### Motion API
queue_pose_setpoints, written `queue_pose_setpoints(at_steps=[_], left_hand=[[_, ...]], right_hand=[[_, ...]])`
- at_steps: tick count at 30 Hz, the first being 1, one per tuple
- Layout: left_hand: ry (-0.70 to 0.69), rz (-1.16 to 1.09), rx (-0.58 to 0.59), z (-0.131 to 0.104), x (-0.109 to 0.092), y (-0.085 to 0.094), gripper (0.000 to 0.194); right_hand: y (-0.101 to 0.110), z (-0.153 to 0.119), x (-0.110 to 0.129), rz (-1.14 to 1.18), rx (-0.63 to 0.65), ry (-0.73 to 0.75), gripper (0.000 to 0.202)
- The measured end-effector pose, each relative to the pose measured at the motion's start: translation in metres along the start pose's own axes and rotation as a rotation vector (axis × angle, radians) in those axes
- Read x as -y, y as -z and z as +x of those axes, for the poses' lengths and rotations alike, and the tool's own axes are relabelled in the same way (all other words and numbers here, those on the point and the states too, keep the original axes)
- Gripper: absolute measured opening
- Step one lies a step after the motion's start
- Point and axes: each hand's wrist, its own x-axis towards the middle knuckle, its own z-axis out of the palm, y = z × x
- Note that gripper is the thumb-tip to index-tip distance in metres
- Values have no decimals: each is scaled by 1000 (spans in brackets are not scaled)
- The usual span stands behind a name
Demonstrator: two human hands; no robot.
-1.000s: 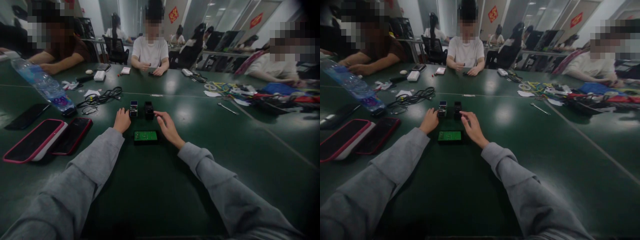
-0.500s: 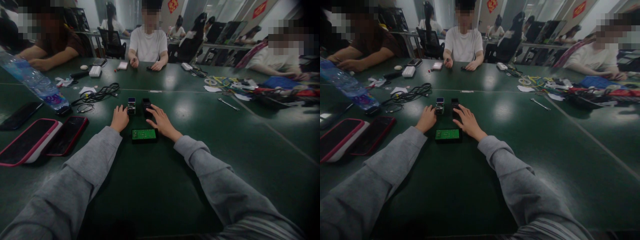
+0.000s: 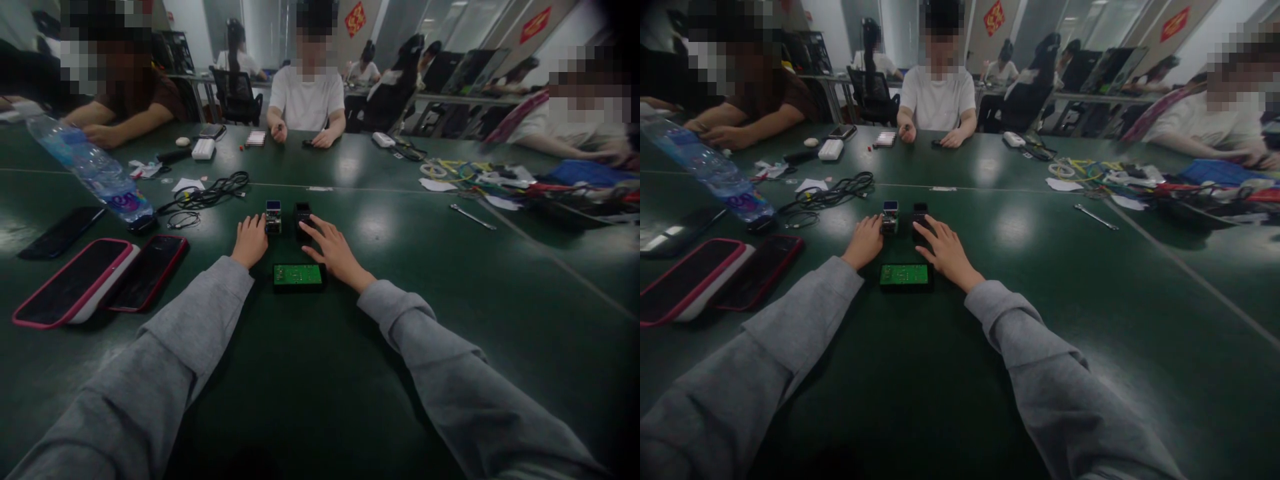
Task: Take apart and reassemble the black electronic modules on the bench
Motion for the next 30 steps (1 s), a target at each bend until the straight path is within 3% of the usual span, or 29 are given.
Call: queue_pose_setpoints(at_steps=[15, 30], left_hand=[[-31, -114, 16, 1, -2, 3, 58], [-36, -105, 25, 1, -1, 1, 59]], right_hand=[[6, -1, 3, 69, -160, -111, 21], [-2, -2, -3, 32, -212, -164, 22]])
